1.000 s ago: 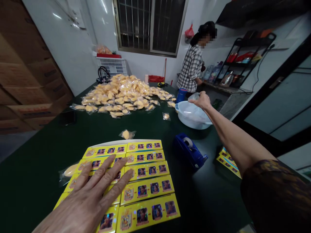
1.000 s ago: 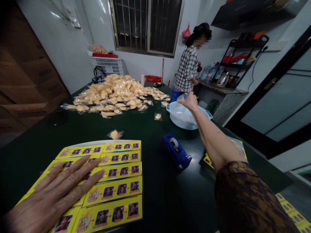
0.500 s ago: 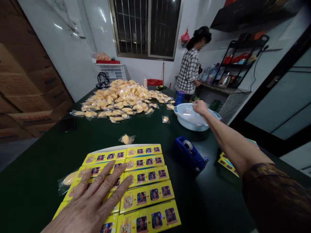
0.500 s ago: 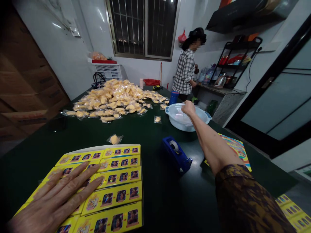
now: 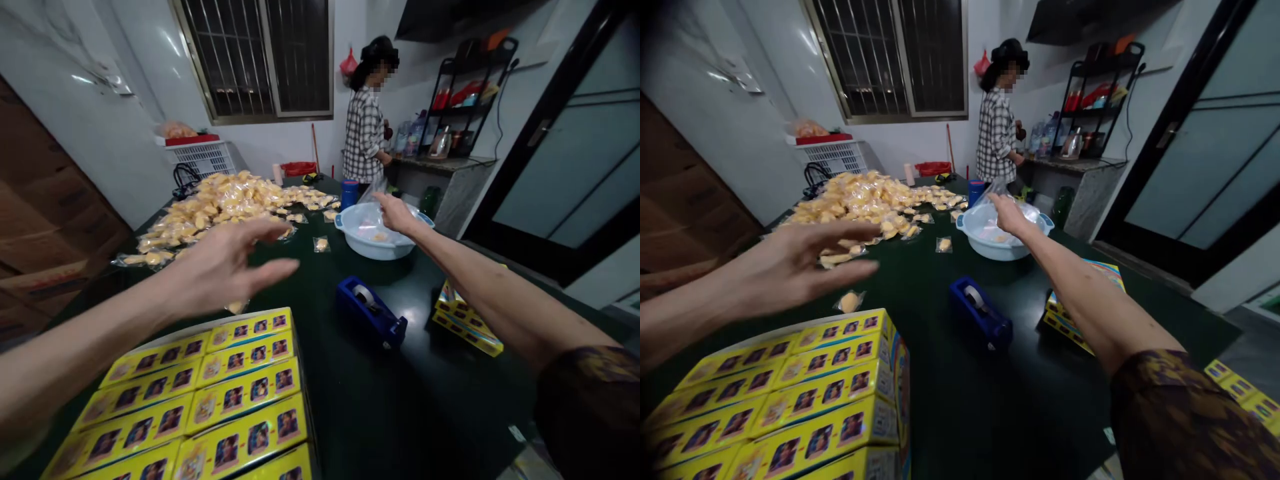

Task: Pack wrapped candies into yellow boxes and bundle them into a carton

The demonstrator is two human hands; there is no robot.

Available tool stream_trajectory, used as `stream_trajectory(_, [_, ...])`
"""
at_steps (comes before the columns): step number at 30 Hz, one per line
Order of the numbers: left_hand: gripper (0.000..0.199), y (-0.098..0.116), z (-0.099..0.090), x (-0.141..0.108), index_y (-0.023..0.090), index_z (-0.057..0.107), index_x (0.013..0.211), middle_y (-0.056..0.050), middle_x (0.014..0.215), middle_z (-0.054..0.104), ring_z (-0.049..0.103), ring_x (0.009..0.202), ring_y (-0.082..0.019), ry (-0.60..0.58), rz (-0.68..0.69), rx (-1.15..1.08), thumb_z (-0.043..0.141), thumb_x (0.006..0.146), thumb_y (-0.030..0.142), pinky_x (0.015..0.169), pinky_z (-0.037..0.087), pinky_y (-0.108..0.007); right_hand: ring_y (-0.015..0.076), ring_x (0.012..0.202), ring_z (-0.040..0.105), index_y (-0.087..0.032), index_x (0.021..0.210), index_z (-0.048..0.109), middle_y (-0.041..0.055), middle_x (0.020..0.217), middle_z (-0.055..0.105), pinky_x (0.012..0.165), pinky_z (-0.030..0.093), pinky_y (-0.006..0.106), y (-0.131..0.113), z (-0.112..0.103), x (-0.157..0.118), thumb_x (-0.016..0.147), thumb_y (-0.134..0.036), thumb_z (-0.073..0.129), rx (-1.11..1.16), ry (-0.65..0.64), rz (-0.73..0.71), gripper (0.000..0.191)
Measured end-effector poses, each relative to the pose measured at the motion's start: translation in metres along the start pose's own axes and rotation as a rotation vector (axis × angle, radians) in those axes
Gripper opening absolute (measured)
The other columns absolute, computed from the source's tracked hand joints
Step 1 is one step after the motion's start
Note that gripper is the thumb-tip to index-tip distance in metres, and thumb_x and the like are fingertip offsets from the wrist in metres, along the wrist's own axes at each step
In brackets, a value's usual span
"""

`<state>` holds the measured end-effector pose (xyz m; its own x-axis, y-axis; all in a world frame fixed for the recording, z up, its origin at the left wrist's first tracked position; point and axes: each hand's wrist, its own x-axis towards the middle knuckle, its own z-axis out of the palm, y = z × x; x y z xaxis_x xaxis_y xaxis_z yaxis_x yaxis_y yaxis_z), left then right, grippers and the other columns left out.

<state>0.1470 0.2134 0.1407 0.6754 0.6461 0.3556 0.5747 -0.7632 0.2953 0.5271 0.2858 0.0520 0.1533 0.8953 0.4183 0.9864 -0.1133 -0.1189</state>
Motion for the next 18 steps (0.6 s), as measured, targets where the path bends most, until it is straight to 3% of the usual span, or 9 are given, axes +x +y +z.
stream_trajectory(3, [0.063,0.012,0.044,0.087,0.012,0.051,0.131,-0.015,0.126,0.058,0.059,0.110,-0.026,0.004,0.023,0.058,0.063,0.076,0.041,0.094,0.047,-0.040,0.0237,0.113,0.053,-0.018,0.144,0.033,0.0118,0.124,0.055,0.095,0.041,0.032,0.006,-0.003,-0.008,0.069,0.005,0.045,0.009,0.016,-0.043,0.079])
stream_trajectory(5, [0.074,0.019,0.085,0.127,0.009,0.042,0.136,-0.020,0.139,0.044,0.047,0.125,-0.030,-0.017,0.030,0.156,0.067,0.074,0.040,0.102,0.040,-0.042,0.0236,0.114,0.052,-0.019,0.144,0.031,0.0109,0.124,0.054,0.095,0.042,0.032,0.008,-0.004,-0.014,0.068,0.006,0.045,0.003,0.040,-0.097,0.081])
stream_trajectory(8, [0.090,0.029,0.143,0.159,0.007,0.033,0.140,-0.023,0.148,0.028,0.031,0.135,-0.037,-0.084,0.043,0.222,0.073,0.068,0.042,0.107,0.033,-0.050,0.0242,0.111,0.055,-0.016,0.143,0.031,0.0113,0.120,0.054,0.093,0.044,0.033,0.007,-0.003,-0.021,0.070,0.005,0.043,-0.001,0.107,-0.158,0.078])
stream_trajectory(10, [0.098,0.036,0.170,0.171,0.008,0.027,0.142,-0.023,0.151,0.023,0.028,0.136,-0.040,-0.094,0.067,0.241,0.075,0.065,0.044,0.106,0.032,-0.055,0.0241,0.111,0.056,-0.015,0.145,0.028,0.0110,0.121,0.053,0.094,0.044,0.034,0.005,0.000,-0.023,0.072,0.004,0.041,0.019,0.140,-0.163,0.076])
stream_trajectory(12, [0.093,0.041,0.187,0.183,0.011,0.028,0.142,-0.019,0.149,0.030,0.033,0.132,-0.037,-0.091,0.089,0.244,0.072,0.069,0.046,0.104,0.032,-0.054,0.0244,0.113,0.055,-0.018,0.147,0.023,0.0103,0.124,0.051,0.095,0.044,0.035,0.002,0.002,-0.024,0.075,0.001,0.043,0.047,0.146,-0.169,0.077])
stream_trajectory(14, [0.070,0.041,0.197,0.196,0.011,0.038,0.135,-0.013,0.136,0.048,0.042,0.125,-0.030,-0.113,0.086,0.237,0.062,0.078,0.044,0.103,0.035,-0.046,0.0249,0.114,0.055,-0.024,0.148,0.019,0.0092,0.128,0.049,0.094,0.045,0.034,0.002,0.002,-0.025,0.076,-0.003,0.047,0.068,0.134,-0.174,0.079])
stream_trajectory(16, [0.042,0.037,0.200,0.208,0.010,0.054,0.116,-0.008,0.115,0.061,0.050,0.115,-0.024,-0.159,0.092,0.198,0.048,0.086,0.038,0.097,0.038,-0.037,0.0254,0.114,0.055,-0.031,0.147,0.019,0.0080,0.133,0.047,0.093,0.046,0.034,0.005,0.002,-0.025,0.077,-0.006,0.051,0.071,0.128,-0.164,0.081])
stream_trajectory(18, [0.033,0.031,0.200,0.216,0.010,0.061,0.094,-0.007,0.097,0.064,0.055,0.109,-0.023,-0.196,0.126,0.128,0.039,0.090,0.034,0.092,0.040,-0.033,0.0262,0.114,0.056,-0.035,0.146,0.022,0.0068,0.136,0.045,0.093,0.047,0.034,0.011,0.002,-0.024,0.076,-0.005,0.053,0.058,0.123,-0.144,0.082])
